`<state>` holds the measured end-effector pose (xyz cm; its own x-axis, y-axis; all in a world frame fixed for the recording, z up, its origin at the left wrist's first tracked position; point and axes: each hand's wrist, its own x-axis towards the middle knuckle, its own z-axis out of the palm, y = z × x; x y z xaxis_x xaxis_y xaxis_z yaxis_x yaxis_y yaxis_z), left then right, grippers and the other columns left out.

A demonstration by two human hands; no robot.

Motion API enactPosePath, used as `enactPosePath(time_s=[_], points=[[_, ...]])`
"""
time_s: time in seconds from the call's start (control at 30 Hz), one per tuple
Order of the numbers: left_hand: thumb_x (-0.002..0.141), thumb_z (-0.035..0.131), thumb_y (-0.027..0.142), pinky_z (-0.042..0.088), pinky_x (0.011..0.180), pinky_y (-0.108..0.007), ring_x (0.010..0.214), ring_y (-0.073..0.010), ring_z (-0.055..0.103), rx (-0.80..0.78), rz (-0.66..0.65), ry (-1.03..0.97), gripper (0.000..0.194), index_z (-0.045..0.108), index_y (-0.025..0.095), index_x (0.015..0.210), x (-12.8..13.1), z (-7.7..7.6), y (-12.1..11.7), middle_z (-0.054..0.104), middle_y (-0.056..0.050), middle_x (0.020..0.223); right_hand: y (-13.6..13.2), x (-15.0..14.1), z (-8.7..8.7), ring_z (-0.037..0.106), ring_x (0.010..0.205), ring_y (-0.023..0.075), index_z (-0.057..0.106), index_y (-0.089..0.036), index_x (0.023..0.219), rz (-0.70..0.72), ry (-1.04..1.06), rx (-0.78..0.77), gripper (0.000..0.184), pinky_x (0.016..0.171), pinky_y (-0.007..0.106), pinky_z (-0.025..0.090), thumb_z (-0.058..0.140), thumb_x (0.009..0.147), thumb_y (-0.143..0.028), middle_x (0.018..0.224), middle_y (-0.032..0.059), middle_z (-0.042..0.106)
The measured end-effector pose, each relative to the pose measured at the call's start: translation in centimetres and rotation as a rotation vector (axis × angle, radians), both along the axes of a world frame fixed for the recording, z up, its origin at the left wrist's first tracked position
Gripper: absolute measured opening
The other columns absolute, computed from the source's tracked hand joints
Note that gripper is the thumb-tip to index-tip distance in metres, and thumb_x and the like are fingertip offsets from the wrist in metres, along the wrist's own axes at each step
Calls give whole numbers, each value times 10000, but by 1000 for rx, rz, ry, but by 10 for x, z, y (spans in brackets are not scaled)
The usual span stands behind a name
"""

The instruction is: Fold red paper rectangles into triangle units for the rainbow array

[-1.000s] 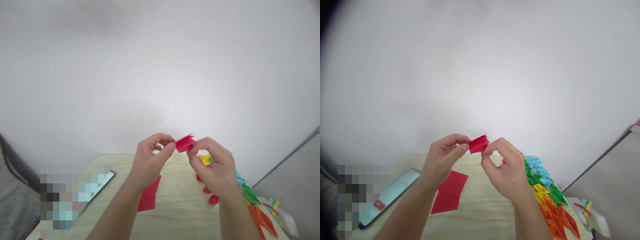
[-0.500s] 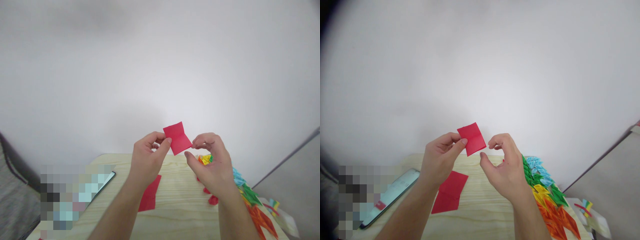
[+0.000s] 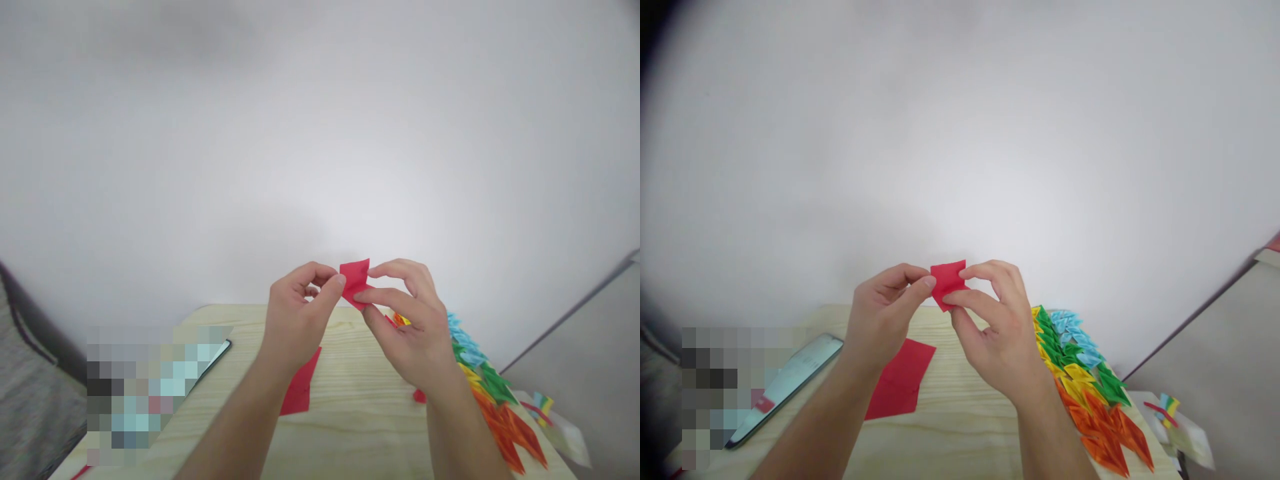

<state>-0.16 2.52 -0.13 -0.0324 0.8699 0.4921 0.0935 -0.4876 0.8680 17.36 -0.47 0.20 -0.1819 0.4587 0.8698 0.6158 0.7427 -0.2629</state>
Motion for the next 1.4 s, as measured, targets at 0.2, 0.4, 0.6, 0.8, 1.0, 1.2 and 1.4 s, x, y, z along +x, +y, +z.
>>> enactPosePath(time_s=[0.2,0.4,0.6,0.8,1.0,1.2,1.4], points=[[855,723,317,476,670,-265,795,-169,647,-17,-11,61,329,690,249,1176,-10,6,-7,699,2,844,-16,3,-2,600,1122,251,783,-302,993,23,-59,-39,245,962,469,514,681,905,-97,1140,51,670],[872,672,252,504,718,-273,743,-146,647,-141,-69,294,274,717,260,1142,-20,-54,-51,714,11,842,-57,15,-69,610,1056,248,782,-331,1019,85,-153,-232,307,923,474,510,687,876,-76,1100,42,678],[908,620,189,508,854,-352,931,-206,667,-184,-64,573,155,743,235,990,-19,-155,-118,757,-30,981,-116,30,-170,603,1098,264,765,-298,1066,124,-250,-525,334,949,495,529,640,866,-62,1137,60,694],[917,625,218,460,921,-459,1015,-276,610,-87,4,873,155,762,253,981,-23,-177,-145,735,-67,1036,-142,42,-188,592,1157,277,753,-292,1145,103,-320,-620,319,1017,524,509,654,907,-103,1178,71,707],[934,597,154,411,1008,-509,1156,-297,565,145,-117,983,295,772,326,1099,-28,-178,-151,721,-21,1257,-140,45,-183,588,1187,277,746,-287,1175,115,-348,-630,311,1035,528,502,663,920,-129,1205,65,713],[966,574,187,396,1014,-522,1193,-295,592,147,-226,1031,296,756,329,1150,-37,-178,-152,733,-13,1278,-140,45,-183,614,1153,273,736,-296,1180,126,-342,-640,307,1026,533,501,664,925,-141,1168,56,737],[962,576,195,389,1049,-554,1239,-319,590,124,-252,1050,321,751,354,1178,-41,-176,-155,703,-11,1349,-140,41,-177,628,1133,274,723,-290,1091,141,-306,-663,239,1019,531,495,685,911,-138,1118,35,767]])
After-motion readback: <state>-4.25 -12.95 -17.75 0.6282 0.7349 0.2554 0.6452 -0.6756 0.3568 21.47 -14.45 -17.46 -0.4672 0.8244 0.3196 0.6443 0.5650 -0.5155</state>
